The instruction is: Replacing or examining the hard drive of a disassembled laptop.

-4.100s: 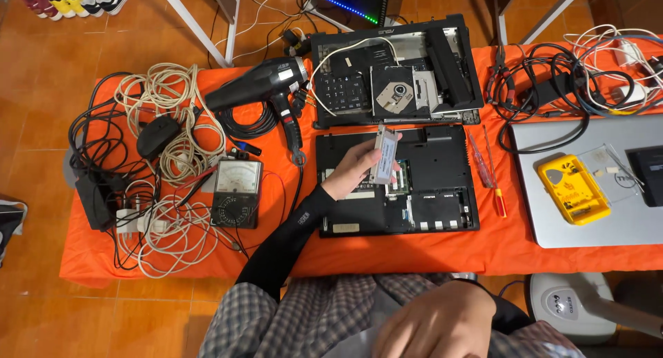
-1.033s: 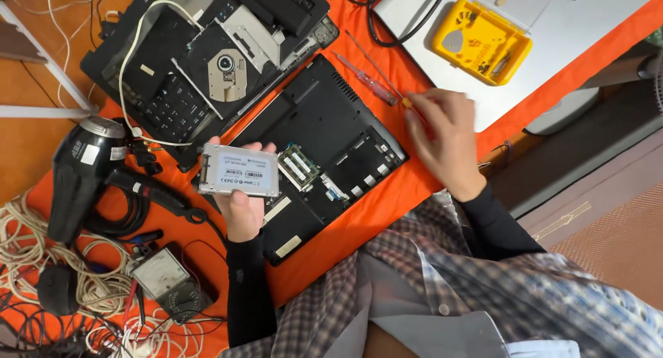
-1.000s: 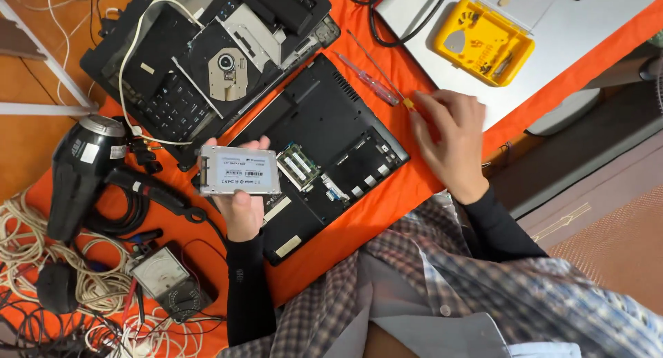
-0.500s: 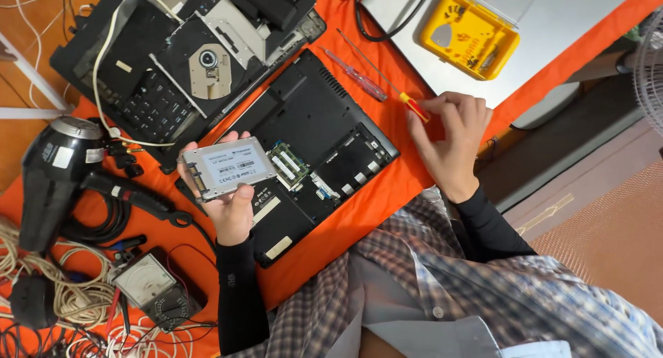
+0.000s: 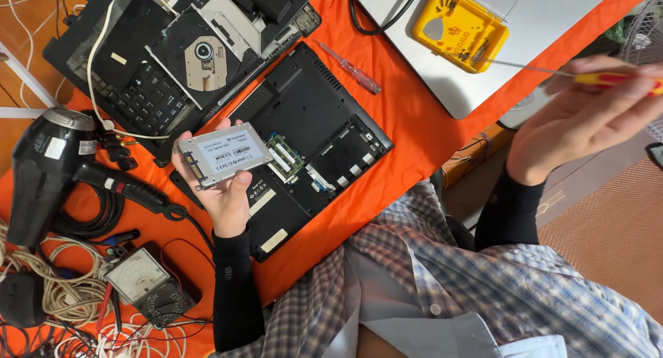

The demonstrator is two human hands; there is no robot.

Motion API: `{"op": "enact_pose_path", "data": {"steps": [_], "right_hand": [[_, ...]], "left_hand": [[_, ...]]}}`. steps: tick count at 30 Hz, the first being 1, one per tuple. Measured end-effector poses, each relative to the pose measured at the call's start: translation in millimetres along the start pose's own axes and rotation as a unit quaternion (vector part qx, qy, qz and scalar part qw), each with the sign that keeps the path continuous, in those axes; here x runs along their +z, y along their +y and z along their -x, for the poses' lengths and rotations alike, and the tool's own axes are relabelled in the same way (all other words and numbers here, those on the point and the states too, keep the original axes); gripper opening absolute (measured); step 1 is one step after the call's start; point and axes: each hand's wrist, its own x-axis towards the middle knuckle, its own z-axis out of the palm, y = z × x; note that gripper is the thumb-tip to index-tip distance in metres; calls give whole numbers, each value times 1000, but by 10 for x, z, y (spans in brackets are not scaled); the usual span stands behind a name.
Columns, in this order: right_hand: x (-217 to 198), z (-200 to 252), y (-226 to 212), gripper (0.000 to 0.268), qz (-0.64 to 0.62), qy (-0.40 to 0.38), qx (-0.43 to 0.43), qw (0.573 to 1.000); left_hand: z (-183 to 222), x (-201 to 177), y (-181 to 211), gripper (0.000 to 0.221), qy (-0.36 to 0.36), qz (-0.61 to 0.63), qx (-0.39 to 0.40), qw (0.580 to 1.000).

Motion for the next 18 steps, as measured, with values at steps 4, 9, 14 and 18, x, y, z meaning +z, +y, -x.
{"op": "enact_pose_path", "data": {"steps": [4, 9, 14, 18], "right_hand": [[-300, -68, 132, 31, -11, 32, -37, 999], [-401, -57, 210, 33, 4, 18, -66, 998], [-385, -76, 157, 30, 91, -11, -79, 993], [-376, -115, 141, 20, 95, -7, -85, 992]], "left_hand": [[-2, 34, 17, 93, 2, -38, 4, 999], [-23, 9, -8, 85, -6, -138, 54, 989], [-11, 45, 15, 86, -13, -133, 57, 989], [28, 6, -37, 97, -21, -85, 23, 996]]}}
